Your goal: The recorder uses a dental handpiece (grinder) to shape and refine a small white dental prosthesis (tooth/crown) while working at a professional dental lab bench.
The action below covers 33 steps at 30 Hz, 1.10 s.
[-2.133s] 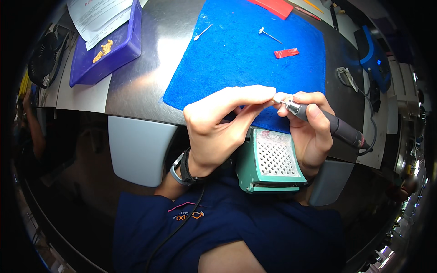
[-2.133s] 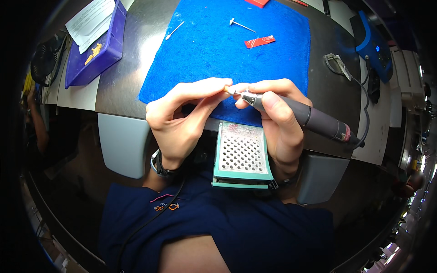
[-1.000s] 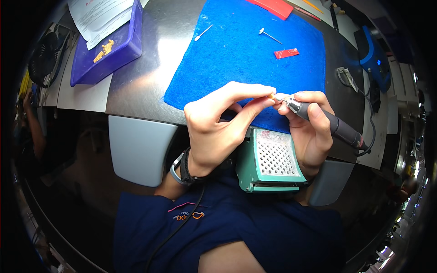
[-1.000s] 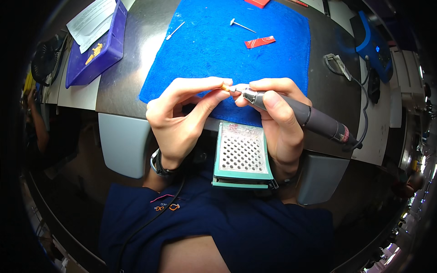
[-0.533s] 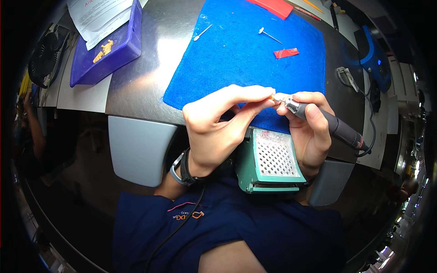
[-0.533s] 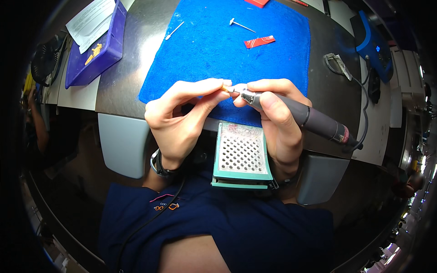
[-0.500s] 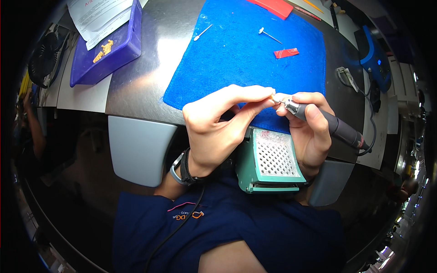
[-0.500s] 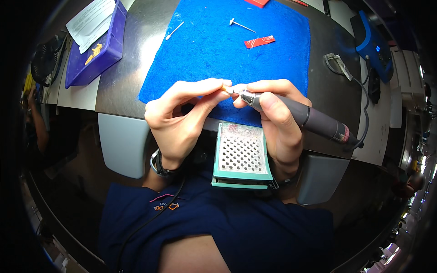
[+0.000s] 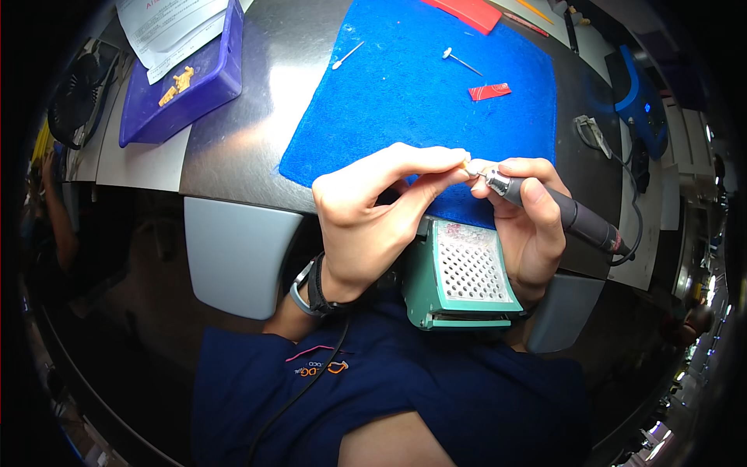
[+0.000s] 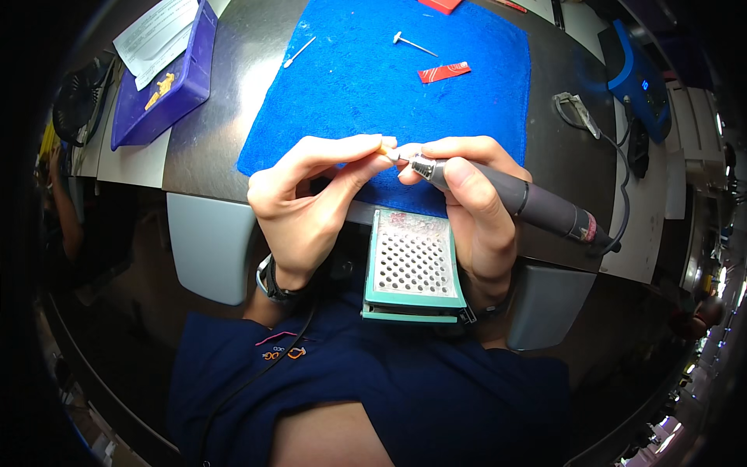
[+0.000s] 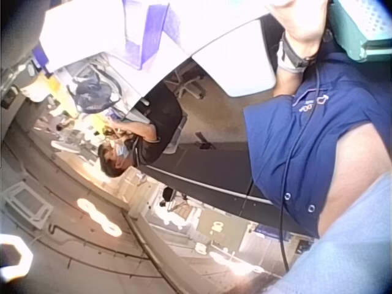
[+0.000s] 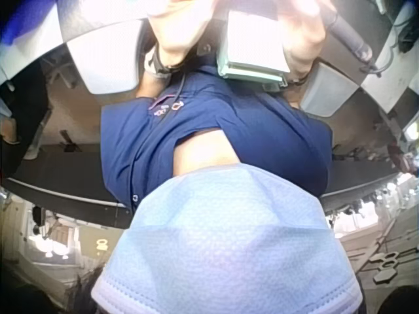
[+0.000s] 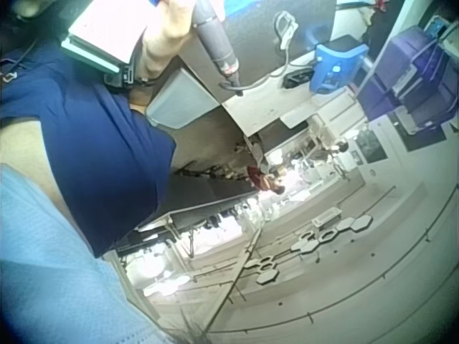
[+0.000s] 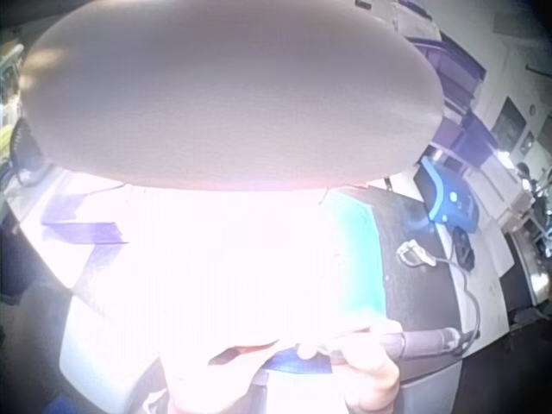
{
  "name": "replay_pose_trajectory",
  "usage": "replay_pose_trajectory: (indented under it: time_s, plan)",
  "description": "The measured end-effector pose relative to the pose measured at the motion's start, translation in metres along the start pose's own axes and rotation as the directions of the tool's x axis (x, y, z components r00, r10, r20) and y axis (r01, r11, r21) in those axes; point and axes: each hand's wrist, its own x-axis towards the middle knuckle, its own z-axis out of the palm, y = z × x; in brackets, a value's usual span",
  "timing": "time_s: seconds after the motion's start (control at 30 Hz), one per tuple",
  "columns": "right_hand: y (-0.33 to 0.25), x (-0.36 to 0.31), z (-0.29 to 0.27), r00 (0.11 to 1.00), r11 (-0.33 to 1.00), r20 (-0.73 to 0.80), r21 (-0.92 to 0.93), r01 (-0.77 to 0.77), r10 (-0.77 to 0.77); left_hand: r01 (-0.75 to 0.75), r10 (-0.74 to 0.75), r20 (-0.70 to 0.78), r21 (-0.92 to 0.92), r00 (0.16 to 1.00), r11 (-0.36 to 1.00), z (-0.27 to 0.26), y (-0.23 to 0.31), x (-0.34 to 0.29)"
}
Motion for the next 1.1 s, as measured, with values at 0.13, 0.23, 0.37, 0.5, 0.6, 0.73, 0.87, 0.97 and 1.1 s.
replay_pose_trajectory:
  time_s: [0.13,0.23,0.37,0.5,0.6,0.73,0.87,0.97,1.1]
  plan:
    - [0.0008,0.0011,0.0024,0.999,0.999,-0.035,0.041,0.023,-0.021,0.023,-0.023,-0.014,0.015,1.0,1.0,0.001,0.0027,0.0004]
    - [0.0003,0.001,0.003,0.999,0.999,-0.048,0.034,0.015,-0.014,0.054,-0.055,-0.072,-0.011,0.996,0.998,0.0035,0.0046,0.0011]
    - [0.0003,0.0005,0.0012,0.999,1.0,-0.051,0.011,0.016,-0.015,0.057,-0.054,-0.045,0.069,0.998,0.996,0.0,0.0038,0.0003]
    - [0.0017,0.0007,0.0008,0.999,0.999,-0.043,0.042,0.023,-0.021,0.032,-0.035,0.018,0.13,0.999,0.991,-0.0023,0.0067,0.0025]
    - [0.0012,0.0014,0.0031,0.998,1.0,-0.066,0.008,0.014,-0.014,0.022,-0.024,0.024,0.099,0.999,0.995,-0.0009,0.0041,0.0028]
    - [-0.0002,0.001,0.0028,0.999,0.999,-0.045,0.037,0.013,-0.011,0.017,-0.018,0.014,0.056,1.0,0.998,0.0001,0.0026,0.0016]
    - [0.0018,0.0012,0.0019,0.999,0.999,-0.043,0.04,0.021,-0.019,0.032,-0.034,0.027,0.058,0.999,0.998,-0.0017,0.0034,0.0015]
    - [0.0008,0.0006,0.0039,0.998,0.999,-0.058,0.027,0.02,-0.019,0.047,-0.049,0.031,0.069,0.998,0.997,-0.0012,0.0036,0.0009]
    - [0.0002,0.0002,0.003,0.998,1.0,-0.059,0.013,0.013,-0.012,0.025,-0.025,0.015,0.018,1.0,1.0,-0.0001,0.0032,0.0013]
